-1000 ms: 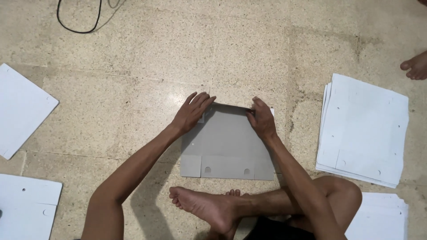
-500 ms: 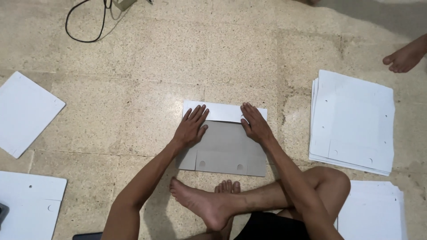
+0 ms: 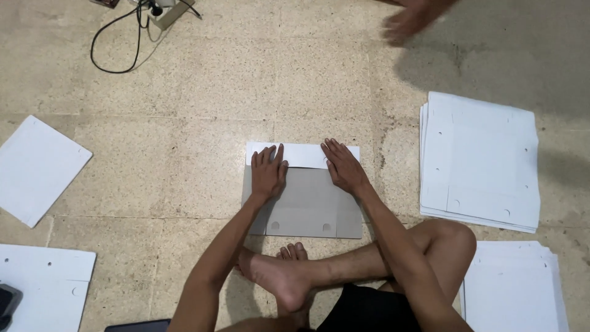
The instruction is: Assembling a small cardboard box by folding sides and tucking in flaps while sitting on the floor.
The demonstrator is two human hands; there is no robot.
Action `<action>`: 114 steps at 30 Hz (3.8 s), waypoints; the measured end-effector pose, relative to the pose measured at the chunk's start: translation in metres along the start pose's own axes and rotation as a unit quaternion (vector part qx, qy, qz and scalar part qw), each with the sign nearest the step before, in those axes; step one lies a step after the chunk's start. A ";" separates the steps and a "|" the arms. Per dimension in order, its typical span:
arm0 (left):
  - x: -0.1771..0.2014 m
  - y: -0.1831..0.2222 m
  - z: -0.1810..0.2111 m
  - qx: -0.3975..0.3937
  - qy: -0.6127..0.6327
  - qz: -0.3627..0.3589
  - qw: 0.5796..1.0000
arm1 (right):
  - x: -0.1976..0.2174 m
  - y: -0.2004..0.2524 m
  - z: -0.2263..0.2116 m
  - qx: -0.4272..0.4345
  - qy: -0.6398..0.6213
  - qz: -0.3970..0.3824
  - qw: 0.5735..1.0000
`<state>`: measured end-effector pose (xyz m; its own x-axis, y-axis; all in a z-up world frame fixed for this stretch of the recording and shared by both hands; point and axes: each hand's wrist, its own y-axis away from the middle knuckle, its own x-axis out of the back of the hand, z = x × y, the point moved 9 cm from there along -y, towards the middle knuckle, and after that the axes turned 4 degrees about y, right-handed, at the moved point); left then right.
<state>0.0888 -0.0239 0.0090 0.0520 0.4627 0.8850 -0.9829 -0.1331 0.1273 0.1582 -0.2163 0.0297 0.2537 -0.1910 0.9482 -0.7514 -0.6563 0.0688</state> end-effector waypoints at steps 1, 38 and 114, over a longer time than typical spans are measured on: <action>-0.003 0.000 0.004 0.001 0.000 0.002 1.000 | 0.002 0.000 -0.004 0.002 0.000 0.000 1.000; -0.015 0.003 0.004 0.111 0.019 0.005 0.994 | -0.023 -0.006 -0.042 -0.223 0.125 -0.038 0.966; -0.021 -0.001 0.003 0.025 -0.006 0.120 0.992 | -0.281 0.191 -0.166 -0.187 -0.879 0.327 0.294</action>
<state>0.0890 -0.0363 -0.0089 -0.1803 0.4029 0.8973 -0.9573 -0.2814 -0.0661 -0.1582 -0.1669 -0.1722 -0.3430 -0.4841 -0.8050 -0.9206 0.0028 0.3906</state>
